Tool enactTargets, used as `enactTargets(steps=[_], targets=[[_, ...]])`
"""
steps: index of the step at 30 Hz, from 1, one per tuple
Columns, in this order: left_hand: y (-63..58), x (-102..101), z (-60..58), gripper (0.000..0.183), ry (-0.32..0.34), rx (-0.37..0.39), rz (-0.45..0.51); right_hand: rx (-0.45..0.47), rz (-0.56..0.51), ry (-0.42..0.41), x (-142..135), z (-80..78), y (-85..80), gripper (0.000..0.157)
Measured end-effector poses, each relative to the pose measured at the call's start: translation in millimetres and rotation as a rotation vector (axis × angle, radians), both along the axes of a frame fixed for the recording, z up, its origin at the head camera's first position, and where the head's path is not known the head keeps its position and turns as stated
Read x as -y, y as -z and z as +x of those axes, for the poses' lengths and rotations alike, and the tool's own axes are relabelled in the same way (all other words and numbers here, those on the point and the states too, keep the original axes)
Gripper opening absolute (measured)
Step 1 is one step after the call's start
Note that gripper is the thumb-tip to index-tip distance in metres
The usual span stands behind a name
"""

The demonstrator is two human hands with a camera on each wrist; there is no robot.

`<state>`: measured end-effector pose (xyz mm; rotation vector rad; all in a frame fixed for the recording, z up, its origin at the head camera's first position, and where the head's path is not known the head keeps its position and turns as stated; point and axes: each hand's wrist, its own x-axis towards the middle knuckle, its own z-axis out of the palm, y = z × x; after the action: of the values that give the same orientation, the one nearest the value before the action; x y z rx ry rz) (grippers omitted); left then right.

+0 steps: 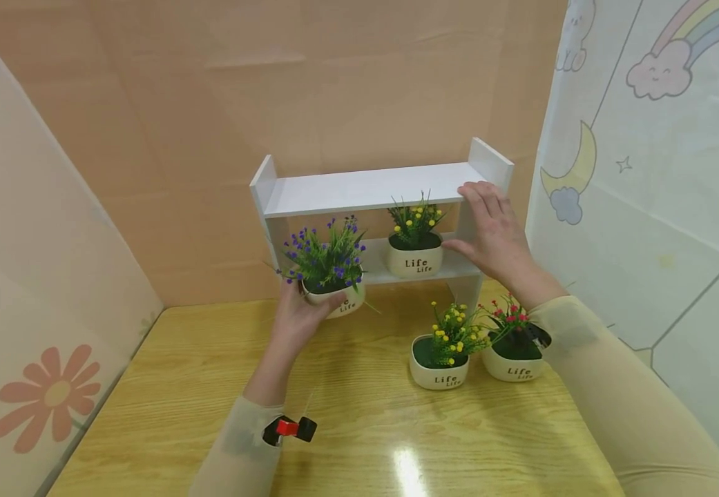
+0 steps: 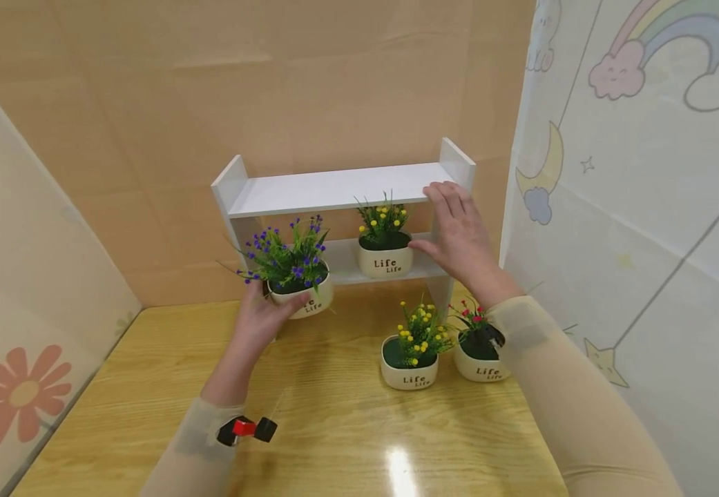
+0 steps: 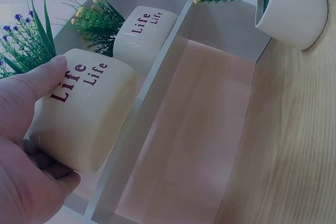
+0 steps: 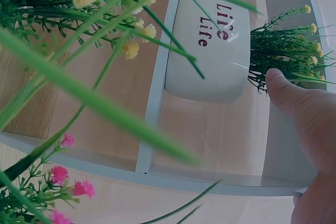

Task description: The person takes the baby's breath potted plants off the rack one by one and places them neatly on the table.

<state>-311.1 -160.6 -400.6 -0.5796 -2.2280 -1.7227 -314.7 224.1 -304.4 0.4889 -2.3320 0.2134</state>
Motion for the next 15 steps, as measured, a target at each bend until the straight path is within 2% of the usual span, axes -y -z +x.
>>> enactTargets(steps=[4, 8, 15], targets=[[1.2, 3.0, 6.6, 0.098, 0.012, 0.021, -0.014, 0.001, 0.002, -0.001, 0.0, -0.8, 0.8, 0.107], [5.5, 4.4, 9.8, 0.1, 0.041, 0.001, -0.022, -0.003, 0.002, 0.001, -0.6, -1.3, 0.5, 0.108], [16.3, 0.2, 13.9, 0.098, 0.133, -0.011, 0.034, 0.001, 0.001, -0.002, -1.2, -2.4, 0.3, 0.108]])
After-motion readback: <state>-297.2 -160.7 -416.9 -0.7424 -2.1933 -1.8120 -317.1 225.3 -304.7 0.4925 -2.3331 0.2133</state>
